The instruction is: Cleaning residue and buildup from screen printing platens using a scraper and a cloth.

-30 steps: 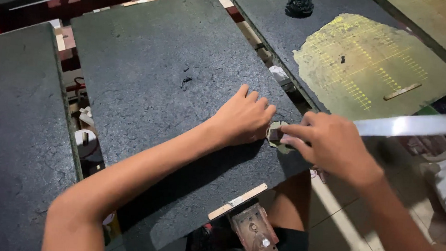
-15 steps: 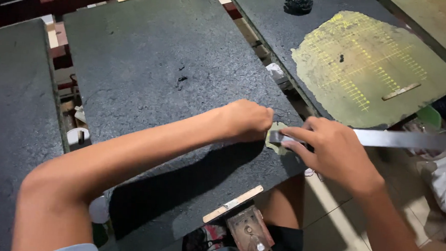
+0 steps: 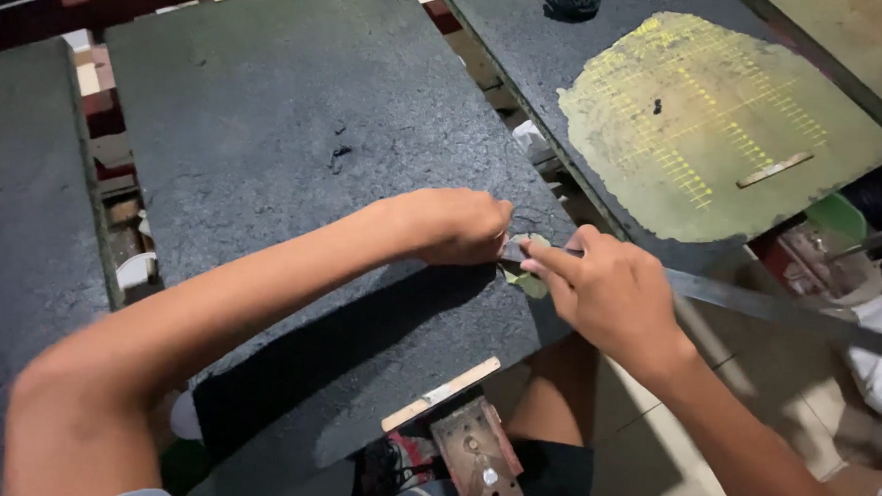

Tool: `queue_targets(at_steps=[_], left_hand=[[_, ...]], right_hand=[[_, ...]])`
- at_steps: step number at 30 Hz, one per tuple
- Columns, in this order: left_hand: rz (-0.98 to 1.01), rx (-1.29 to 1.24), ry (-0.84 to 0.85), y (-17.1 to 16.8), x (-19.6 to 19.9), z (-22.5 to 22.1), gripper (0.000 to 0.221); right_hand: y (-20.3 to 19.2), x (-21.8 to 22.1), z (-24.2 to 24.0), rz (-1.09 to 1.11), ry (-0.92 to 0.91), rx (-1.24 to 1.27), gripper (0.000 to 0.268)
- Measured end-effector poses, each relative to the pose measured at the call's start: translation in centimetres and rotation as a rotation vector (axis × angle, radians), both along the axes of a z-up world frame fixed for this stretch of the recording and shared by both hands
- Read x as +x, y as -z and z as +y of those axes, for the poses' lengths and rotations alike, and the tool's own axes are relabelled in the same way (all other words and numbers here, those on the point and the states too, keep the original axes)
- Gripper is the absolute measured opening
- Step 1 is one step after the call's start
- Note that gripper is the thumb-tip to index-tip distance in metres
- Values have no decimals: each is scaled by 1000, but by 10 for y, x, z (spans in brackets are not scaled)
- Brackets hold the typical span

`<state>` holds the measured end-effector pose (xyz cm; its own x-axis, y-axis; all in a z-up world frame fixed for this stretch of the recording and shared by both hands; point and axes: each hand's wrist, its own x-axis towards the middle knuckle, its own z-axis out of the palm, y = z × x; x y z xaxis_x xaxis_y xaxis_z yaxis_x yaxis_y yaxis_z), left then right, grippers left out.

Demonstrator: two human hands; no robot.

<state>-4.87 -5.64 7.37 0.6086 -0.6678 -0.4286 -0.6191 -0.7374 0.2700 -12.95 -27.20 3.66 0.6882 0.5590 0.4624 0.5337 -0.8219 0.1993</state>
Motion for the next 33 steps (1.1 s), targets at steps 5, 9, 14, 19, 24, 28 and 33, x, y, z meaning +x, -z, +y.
queue_targets(at_steps=[5, 9, 14, 19, 24, 28, 33], left_hand=[[-19, -393, -71, 14, 16, 23, 40], [-248, -423, -76, 15, 5, 20, 34], [-410, -469, 3, 38, -1, 11, 22], [-335, -532, -17, 47, 3, 12, 26], [-440, -606, -14, 59, 0, 11, 21], [-597, -565, 28, 73, 0, 8, 18], [-425, -800, -128, 67, -3, 16, 18]], right_hand=[[-2, -14, -1, 29, 145, 16, 16], [-10, -34, -22, 103, 323, 180, 20], [9, -51, -20, 54, 381, 135, 20], [-2, -52, 3, 34, 343, 124, 14], [-6, -46, 11, 90, 378, -41, 27], [-2, -36, 16, 235, 340, -220, 46], [-18, -20, 28, 341, 242, -405, 55]])
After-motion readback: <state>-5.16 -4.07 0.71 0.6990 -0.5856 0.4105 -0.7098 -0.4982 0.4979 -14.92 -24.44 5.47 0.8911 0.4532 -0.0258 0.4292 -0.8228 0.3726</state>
